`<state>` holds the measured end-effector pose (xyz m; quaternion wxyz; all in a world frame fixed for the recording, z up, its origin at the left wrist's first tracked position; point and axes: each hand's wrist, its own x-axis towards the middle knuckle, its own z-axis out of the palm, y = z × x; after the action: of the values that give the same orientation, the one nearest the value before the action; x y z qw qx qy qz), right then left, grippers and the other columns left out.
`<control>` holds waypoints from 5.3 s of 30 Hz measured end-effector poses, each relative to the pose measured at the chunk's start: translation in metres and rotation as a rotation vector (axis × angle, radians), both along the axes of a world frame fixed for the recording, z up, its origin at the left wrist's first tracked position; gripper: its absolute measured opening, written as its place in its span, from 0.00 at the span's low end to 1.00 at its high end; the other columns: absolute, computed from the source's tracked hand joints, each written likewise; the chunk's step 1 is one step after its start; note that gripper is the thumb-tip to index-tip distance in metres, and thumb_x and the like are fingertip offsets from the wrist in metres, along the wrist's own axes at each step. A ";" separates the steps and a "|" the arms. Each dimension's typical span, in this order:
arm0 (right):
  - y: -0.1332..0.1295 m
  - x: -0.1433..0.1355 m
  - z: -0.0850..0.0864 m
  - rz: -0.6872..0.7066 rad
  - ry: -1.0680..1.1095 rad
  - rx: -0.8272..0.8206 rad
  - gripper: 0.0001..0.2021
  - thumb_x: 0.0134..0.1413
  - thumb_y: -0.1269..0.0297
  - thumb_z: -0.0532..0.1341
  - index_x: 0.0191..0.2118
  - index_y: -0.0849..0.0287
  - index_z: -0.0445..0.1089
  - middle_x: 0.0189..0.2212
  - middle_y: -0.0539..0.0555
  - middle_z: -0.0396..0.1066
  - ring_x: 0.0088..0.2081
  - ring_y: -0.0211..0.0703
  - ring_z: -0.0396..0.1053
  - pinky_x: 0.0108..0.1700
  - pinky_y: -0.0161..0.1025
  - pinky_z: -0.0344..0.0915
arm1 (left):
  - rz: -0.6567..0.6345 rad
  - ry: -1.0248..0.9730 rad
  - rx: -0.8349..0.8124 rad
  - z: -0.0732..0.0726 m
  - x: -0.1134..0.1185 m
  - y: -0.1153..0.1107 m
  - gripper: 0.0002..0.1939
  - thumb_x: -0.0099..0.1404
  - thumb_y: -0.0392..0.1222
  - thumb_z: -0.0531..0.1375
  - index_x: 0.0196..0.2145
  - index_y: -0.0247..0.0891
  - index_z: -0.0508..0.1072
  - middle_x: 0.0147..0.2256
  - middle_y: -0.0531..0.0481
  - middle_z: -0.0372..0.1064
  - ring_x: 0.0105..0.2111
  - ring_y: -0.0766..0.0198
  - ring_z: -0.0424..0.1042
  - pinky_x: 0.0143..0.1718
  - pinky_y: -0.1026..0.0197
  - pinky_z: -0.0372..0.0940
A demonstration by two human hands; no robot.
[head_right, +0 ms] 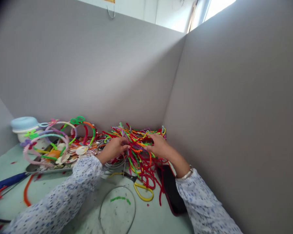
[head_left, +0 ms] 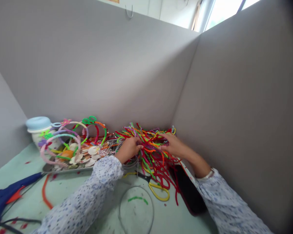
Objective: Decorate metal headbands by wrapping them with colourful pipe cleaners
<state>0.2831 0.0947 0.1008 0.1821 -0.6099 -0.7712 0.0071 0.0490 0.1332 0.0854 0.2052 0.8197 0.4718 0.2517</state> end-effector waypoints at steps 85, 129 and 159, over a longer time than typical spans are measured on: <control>-0.076 -0.025 -0.006 0.058 1.376 -0.503 0.10 0.50 0.59 0.62 0.36 0.60 0.69 0.22 0.46 0.63 0.16 0.27 0.47 0.16 0.29 0.41 | -0.088 -0.527 -0.107 -0.059 -0.004 -0.040 0.22 0.57 0.37 0.57 0.51 0.42 0.67 0.27 0.54 0.64 0.26 0.66 0.64 0.26 0.67 0.58; -0.082 -0.042 -0.025 0.166 0.832 -0.717 0.09 0.52 0.57 0.58 0.31 0.59 0.69 0.18 0.46 0.68 0.19 0.33 0.59 0.24 0.31 0.54 | -0.103 -0.735 -0.344 -0.063 0.009 -0.105 0.10 0.63 0.46 0.54 0.31 0.36 0.68 0.26 0.53 0.67 0.22 0.69 0.64 0.23 0.67 0.59; -0.069 -0.085 -0.065 0.042 1.237 -0.384 0.08 0.50 0.60 0.62 0.29 0.59 0.67 0.16 0.45 0.64 0.17 0.31 0.58 0.20 0.29 0.52 | -0.005 -0.873 -0.520 -0.063 0.007 -0.093 0.14 0.62 0.50 0.54 0.26 0.36 0.63 0.20 0.56 0.64 0.15 0.73 0.60 0.16 0.69 0.52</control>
<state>0.1983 0.0257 0.0360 0.4805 -0.4996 -0.5206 0.4985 0.0556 0.0398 0.0221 0.5811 0.5611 0.3872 0.4445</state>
